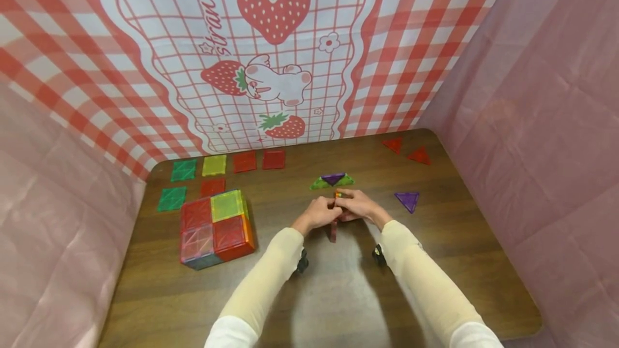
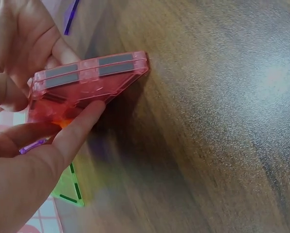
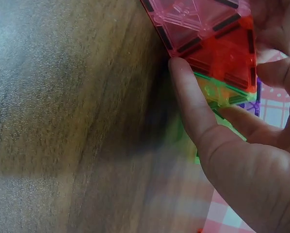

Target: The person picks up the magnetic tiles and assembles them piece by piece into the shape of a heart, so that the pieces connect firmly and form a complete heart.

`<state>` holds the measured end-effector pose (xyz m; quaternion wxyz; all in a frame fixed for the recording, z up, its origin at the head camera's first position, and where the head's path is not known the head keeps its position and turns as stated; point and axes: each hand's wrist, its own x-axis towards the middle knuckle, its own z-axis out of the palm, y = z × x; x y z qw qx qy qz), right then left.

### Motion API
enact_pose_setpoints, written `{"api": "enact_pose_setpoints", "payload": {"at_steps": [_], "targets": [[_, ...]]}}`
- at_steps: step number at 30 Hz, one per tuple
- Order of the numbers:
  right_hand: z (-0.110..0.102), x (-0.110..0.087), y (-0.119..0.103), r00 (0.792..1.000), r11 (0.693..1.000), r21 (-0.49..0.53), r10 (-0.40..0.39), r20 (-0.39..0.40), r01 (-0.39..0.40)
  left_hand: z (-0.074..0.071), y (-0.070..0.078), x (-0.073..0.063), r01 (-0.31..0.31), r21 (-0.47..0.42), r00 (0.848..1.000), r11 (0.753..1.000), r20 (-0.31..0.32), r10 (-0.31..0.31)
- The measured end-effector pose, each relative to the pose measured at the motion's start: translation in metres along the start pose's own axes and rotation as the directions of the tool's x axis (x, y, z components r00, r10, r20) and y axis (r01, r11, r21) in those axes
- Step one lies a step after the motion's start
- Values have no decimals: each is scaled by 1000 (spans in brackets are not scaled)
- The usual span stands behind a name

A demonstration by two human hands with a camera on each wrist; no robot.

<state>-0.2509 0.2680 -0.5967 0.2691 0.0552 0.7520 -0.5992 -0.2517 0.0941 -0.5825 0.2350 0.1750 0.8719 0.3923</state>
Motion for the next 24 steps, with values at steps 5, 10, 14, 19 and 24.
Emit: {"api": "enact_pose_setpoints", "payload": {"at_steps": [5,10,14,19,24], "targets": [[-2,-1,-1,999,1000,15,18,41,-18,-4,0,-1,-18,-39,1000,999,15,19],[-2,-2,-3,998,999,-23,25,66,-23,-4,0,0,-22,-43,1000,999,12,22],[-1,-1,-4,997,999,-45,27,73,-24,-4,-1,0,-17,-55,1000,998,11,17],[1,0,-6,993,999,-29,31,112,-28,-4,-3,1,-18,-89,1000,996,17,20],[4,0,-7,989,999,-3,38,142,-38,-6,-4,0,-24,-148,999,989,45,31]]}}
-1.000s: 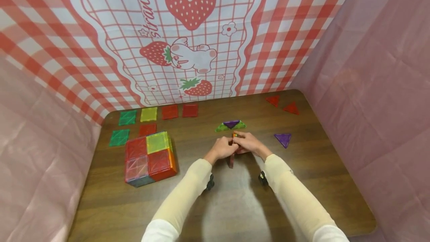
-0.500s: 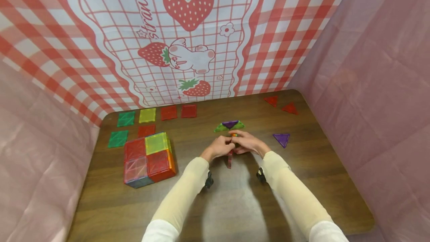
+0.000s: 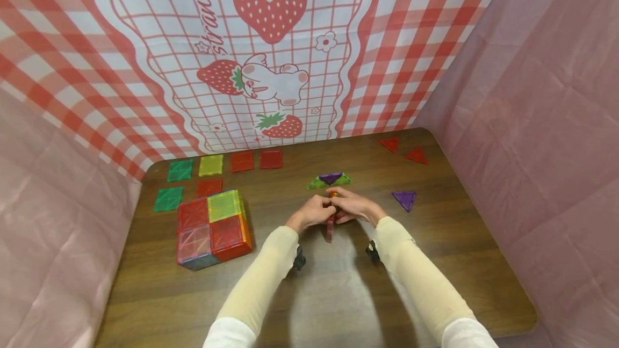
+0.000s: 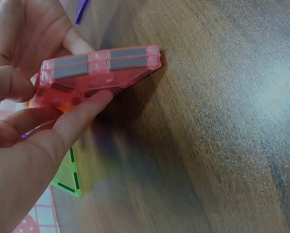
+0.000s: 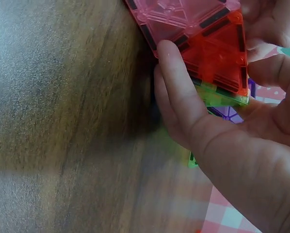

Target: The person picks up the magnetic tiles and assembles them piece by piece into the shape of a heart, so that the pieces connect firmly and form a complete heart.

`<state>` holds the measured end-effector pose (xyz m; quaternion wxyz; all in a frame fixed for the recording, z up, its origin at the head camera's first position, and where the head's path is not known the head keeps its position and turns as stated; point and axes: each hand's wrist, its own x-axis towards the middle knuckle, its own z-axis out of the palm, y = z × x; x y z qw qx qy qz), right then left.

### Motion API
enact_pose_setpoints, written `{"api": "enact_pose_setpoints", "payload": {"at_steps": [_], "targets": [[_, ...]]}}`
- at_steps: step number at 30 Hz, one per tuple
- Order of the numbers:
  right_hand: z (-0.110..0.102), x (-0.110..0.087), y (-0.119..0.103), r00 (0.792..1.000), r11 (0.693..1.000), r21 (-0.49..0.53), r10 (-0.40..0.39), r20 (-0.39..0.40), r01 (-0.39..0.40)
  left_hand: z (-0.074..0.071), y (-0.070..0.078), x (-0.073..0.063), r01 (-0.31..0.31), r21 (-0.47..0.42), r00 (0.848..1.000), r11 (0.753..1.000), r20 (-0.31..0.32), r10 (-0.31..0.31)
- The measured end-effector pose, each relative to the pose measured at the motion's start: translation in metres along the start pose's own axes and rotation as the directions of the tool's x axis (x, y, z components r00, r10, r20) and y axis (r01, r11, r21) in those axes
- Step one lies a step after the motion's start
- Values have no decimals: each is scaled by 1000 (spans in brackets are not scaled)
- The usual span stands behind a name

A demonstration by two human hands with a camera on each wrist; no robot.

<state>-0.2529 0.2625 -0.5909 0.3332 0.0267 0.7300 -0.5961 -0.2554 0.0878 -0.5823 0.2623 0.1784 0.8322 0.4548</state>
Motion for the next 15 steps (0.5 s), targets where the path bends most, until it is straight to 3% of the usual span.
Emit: {"api": "enact_pose_setpoints", "payload": {"at_steps": [6,10,14,15], "targets": [[2,-2,-2,1000,1000,10,-7,27,7,-2,0,0,-19,2,1000,1000,20,19],[3,-2,-2,1000,1000,12,-6,21,5,0,4,-1,-11,51,1000,999,3,11],[8,0,0,998,997,-63,-40,-52,36,5,5,0,14,131,999,991,-50,-7],[10,2,2,992,988,-138,-80,-96,66,7,4,0,15,152,998,988,-67,-5]]}}
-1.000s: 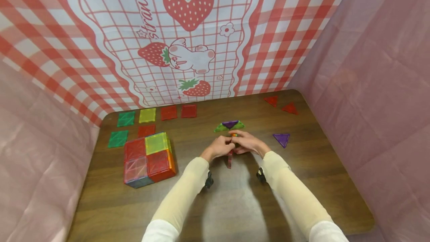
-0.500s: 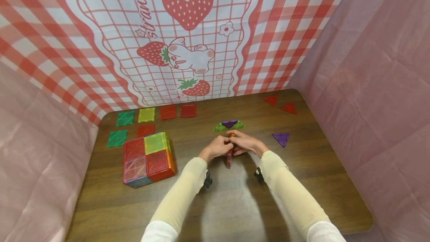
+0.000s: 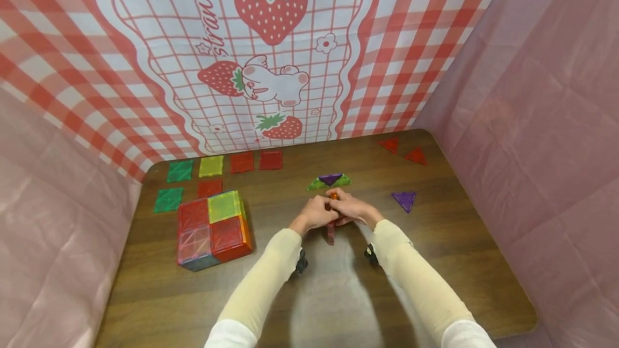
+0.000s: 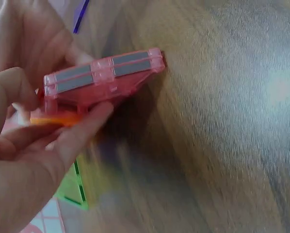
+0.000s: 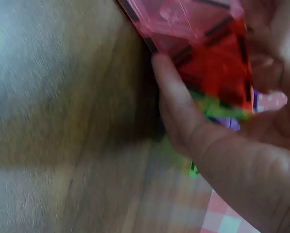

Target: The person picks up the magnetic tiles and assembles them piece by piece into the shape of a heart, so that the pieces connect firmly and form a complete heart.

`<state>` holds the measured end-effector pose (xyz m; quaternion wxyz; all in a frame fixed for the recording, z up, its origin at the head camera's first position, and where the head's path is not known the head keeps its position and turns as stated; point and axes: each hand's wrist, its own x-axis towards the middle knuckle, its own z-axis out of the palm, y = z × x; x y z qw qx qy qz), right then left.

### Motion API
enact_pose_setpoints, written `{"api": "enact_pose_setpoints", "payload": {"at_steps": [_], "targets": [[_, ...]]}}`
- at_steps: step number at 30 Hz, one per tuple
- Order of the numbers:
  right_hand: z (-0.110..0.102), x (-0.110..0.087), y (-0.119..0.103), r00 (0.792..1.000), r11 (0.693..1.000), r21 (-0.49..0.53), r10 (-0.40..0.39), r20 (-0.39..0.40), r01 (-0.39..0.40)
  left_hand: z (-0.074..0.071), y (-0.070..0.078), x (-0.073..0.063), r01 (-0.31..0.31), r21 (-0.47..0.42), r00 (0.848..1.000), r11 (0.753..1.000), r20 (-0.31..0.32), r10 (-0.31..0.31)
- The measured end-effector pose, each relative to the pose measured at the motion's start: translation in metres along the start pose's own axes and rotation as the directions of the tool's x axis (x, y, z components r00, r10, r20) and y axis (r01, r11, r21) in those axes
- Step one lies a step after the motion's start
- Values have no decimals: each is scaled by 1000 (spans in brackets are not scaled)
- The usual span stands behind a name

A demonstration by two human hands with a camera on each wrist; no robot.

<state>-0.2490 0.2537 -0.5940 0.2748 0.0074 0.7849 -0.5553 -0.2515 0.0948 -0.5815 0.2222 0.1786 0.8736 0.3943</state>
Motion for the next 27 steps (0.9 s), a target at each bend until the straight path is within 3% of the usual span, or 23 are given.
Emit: {"api": "enact_pose_setpoints", "payload": {"at_steps": [3,6,15,19,22,27], "targets": [[7,1,5,985,972,-224,-103,-139,71,5,-2,-1,8,50,999,999,-48,-6],[10,1,11,950,920,-379,-203,-238,102,8,-4,-1,-4,63,996,998,-84,10],[7,-6,12,927,854,-475,-331,-179,213,11,-10,-2,-62,135,987,989,-141,81],[4,-9,10,922,826,-508,-361,-142,245,13,-16,-3,-73,123,983,990,-161,93],[0,-8,9,931,829,-506,-344,-125,238,13,-20,-3,-58,88,982,994,-174,73],[-6,-6,12,958,867,-465,-260,-119,178,12,-24,-5,-19,21,985,1000,-174,22]]}}
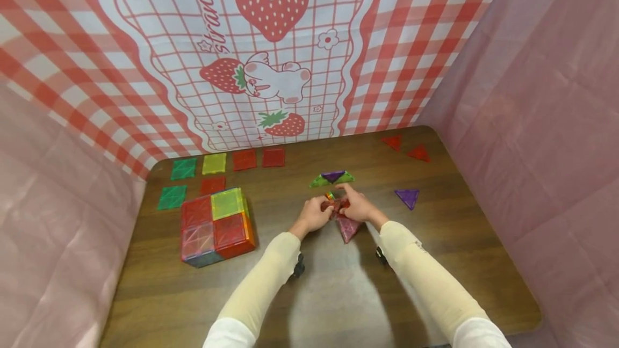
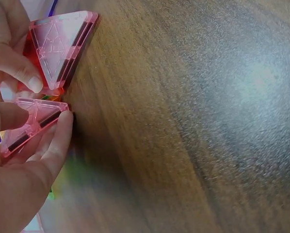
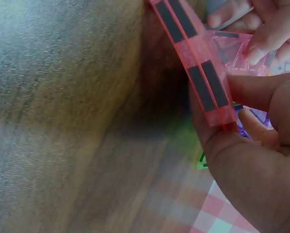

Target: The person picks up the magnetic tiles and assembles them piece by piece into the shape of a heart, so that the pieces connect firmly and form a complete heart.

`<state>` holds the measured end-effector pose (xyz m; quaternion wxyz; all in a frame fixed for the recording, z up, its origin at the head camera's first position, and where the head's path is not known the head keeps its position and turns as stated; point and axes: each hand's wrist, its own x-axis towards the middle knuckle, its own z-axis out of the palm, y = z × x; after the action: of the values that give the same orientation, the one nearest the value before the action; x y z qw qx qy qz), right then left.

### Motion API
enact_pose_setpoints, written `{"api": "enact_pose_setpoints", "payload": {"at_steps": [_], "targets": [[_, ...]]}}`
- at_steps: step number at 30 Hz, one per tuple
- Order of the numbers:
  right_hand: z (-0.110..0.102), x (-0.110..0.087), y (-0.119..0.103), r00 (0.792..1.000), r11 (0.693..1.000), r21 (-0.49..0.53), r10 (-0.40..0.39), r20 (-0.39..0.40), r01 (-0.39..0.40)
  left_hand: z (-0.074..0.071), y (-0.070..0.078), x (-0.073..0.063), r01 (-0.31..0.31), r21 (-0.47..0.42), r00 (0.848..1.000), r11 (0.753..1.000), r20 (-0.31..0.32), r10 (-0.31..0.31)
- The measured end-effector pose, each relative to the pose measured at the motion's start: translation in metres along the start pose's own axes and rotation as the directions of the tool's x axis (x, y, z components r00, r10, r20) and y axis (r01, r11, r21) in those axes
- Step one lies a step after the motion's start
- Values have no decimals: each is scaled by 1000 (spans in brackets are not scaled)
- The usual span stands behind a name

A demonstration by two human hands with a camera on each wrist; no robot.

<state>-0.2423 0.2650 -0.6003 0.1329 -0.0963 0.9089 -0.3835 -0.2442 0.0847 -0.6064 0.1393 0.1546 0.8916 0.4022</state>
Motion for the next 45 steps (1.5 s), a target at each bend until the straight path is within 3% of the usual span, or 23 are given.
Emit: {"api": "enact_pose_setpoints", "payload": {"at_steps": [9,11,13,16,19,24,29,31,35,40,45], "targets": [[5,-3,4,1000,997,79,0,-14,1,-1,0,-1,67,-94,998,993,9,-66],[7,-3,6,1000,988,152,13,-15,-11,-1,-1,0,87,-175,996,981,17,-86],[8,-4,8,999,966,257,37,-11,-33,-1,-2,-1,122,-310,993,943,38,-116],[11,-3,11,997,900,430,73,1,-66,-1,-3,-1,187,-526,982,829,90,-165],[12,-4,13,996,854,514,90,2,-78,-2,-3,-2,246,-627,969,739,140,-204],[13,-3,16,997,851,520,71,21,-72,-2,-7,-3,298,-685,954,665,187,-235],[13,0,16,998,882,471,11,62,-38,-1,-12,-3,327,-728,944,603,224,-242],[13,0,16,997,887,461,-2,71,-31,0,-14,-3,340,-731,940,592,238,-246],[13,0,15,998,877,480,-26,62,-7,1,-15,-3,353,-724,935,592,250,-252],[13,2,15,998,856,517,-31,47,2,0,-16,-3,343,-720,939,603,247,-239],[13,3,16,999,877,481,-37,33,16,-1,-17,-4,337,-693,942,638,238,-238]]}}
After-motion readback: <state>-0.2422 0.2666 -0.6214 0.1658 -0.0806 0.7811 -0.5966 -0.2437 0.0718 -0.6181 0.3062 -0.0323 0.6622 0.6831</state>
